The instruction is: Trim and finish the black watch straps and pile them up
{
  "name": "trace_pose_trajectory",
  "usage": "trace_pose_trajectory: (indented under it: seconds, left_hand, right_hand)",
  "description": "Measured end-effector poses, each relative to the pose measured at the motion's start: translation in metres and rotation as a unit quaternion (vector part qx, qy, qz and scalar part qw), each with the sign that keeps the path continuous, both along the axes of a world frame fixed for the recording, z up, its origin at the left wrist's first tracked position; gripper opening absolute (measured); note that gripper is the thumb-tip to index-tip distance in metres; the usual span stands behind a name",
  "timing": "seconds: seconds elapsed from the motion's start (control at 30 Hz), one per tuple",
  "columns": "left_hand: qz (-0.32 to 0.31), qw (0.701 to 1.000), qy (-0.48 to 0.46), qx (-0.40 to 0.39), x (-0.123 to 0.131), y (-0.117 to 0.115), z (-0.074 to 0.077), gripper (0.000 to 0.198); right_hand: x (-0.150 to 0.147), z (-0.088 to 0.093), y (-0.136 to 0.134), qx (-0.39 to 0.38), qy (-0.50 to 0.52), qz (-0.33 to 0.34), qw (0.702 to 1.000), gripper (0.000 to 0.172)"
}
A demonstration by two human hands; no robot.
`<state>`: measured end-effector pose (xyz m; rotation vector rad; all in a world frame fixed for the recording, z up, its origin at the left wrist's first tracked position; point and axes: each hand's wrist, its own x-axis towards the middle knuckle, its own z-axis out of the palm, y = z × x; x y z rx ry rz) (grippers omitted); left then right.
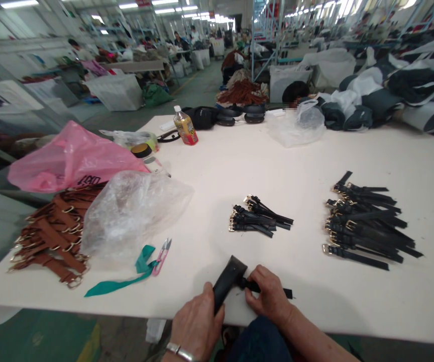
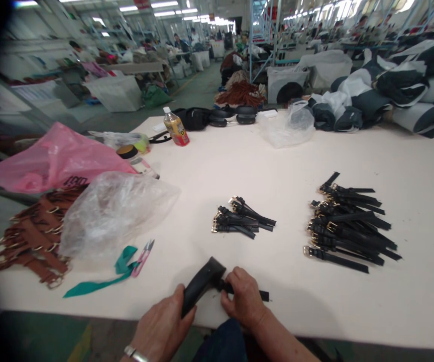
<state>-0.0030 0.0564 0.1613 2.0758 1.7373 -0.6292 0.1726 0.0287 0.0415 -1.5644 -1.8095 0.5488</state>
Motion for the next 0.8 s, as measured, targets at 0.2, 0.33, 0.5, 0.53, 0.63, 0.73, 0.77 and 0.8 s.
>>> trace_pose_trajectory:
  seconds: [0.2,0.33,0.5,0.53,0.63,0.73,0.77,0.8]
  left_hand:
    - [0.008,0.999,0.011,-0.044,-0.023,-0.014,0.003,0.043]
    - [0.013,1.0,-0.003,-0.007,-0.009,-0.009,-0.004,0.044]
    - [0.027,0.999,-0.016,0.016,-0.008,0.001,-0.008,0.044]
    - [0.03,0.999,-0.015,0.019,-0.013,0.001,-0.007,0.044]
    - [0.037,0.999,-0.009,0.024,-0.026,-0.001,-0.004,0.044]
    - [0.038,0.999,-0.016,0.024,-0.034,-0.004,-0.002,0.042]
    - [0.038,0.999,-0.02,0.019,-0.035,-0.005,-0.002,0.041]
    - [0.037,0.999,-0.024,0.012,-0.035,-0.006,-0.002,0.041]
  right_hand:
    - [0.0,0.001,0.001,-0.015,0.007,-0.002,1.0,0.013]
    - [-0.001,0.003,0.002,-0.022,-0.004,-0.005,1.0,0.012]
    - [0.0,0.006,0.004,-0.05,0.015,-0.029,0.998,0.008]
    - [0.0,0.006,0.004,-0.06,0.034,-0.052,0.996,0.006]
    - [-0.001,0.005,0.002,-0.109,0.114,-0.117,0.981,0.005]
    - [0.001,0.004,-0.003,-0.17,0.162,-0.107,0.966,0.008]
    - [0.002,0.005,-0.005,-0.18,0.156,-0.093,0.967,0.008]
    - [0.005,0.007,-0.005,-0.18,0.14,-0.083,0.97,0.007]
